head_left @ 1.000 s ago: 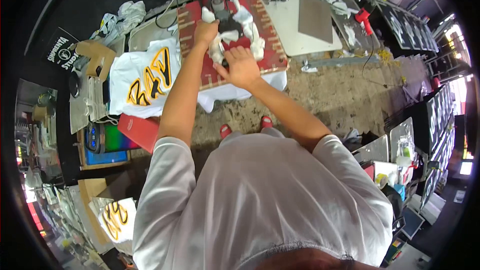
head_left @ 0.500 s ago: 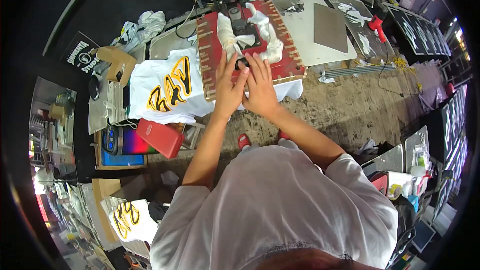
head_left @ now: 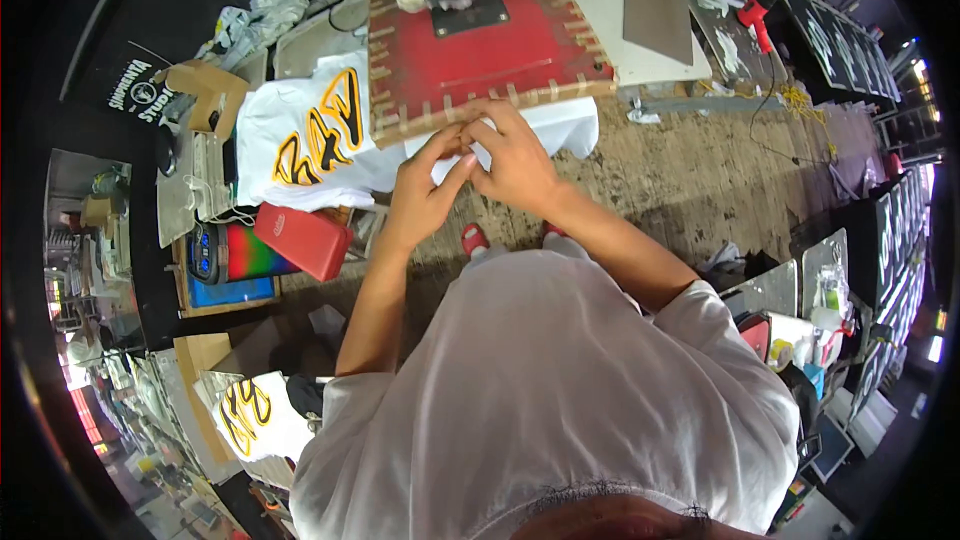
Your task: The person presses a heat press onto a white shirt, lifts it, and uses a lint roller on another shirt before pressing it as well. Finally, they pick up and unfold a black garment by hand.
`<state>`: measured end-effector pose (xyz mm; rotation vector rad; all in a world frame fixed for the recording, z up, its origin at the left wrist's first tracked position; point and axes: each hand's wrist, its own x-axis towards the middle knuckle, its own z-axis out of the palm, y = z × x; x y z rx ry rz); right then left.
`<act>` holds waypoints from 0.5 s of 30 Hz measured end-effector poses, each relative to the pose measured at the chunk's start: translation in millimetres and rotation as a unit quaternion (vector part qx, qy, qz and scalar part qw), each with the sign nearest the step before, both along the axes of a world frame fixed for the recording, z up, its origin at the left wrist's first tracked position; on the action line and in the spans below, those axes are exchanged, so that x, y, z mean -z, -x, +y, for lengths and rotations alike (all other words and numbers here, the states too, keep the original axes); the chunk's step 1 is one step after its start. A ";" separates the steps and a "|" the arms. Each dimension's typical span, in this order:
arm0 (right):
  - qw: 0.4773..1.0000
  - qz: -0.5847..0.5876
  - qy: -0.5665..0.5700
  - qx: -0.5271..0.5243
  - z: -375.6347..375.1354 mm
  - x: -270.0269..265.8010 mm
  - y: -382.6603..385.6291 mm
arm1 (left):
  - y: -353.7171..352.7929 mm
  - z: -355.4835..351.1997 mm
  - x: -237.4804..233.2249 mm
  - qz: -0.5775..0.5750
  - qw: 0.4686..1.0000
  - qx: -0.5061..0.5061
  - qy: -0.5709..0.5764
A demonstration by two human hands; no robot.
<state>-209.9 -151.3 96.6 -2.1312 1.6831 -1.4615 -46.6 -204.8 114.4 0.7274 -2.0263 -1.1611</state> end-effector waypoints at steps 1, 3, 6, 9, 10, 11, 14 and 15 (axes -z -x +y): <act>1.000 0.007 -0.014 0.002 4.9 9.4 0.5 | -13.0 2.6 21.1 -0.049 0.994 0.026 -0.095; 0.997 -0.007 -0.070 -0.008 16.1 31.8 3.8 | -50.3 8.4 85.8 -0.120 0.966 0.060 -0.221; 0.988 -0.022 -0.155 -0.017 28.7 68.4 13.7 | -163.1 31.3 257.0 -0.254 0.953 0.151 -0.068; 0.977 0.001 -0.213 -0.021 36.6 94.1 23.5 | -169.5 99.2 226.9 -0.247 0.861 -0.024 -0.443; 0.975 0.000 -0.219 -0.024 38.3 104.2 26.2 | -170.5 114.3 228.1 -0.150 0.761 -0.054 -0.628; 0.968 0.000 -0.246 -0.045 39.4 114.4 28.7 | -171.6 128.4 229.5 -0.044 0.619 -0.085 -0.779; 0.955 0.004 -0.283 -0.092 37.3 117.1 23.2 | -154.2 133.3 183.9 -0.026 0.606 -0.132 -0.784; 0.951 0.007 -0.293 -0.104 34.9 111.9 21.0 | -153.2 132.6 180.5 -0.020 0.604 -0.138 -0.785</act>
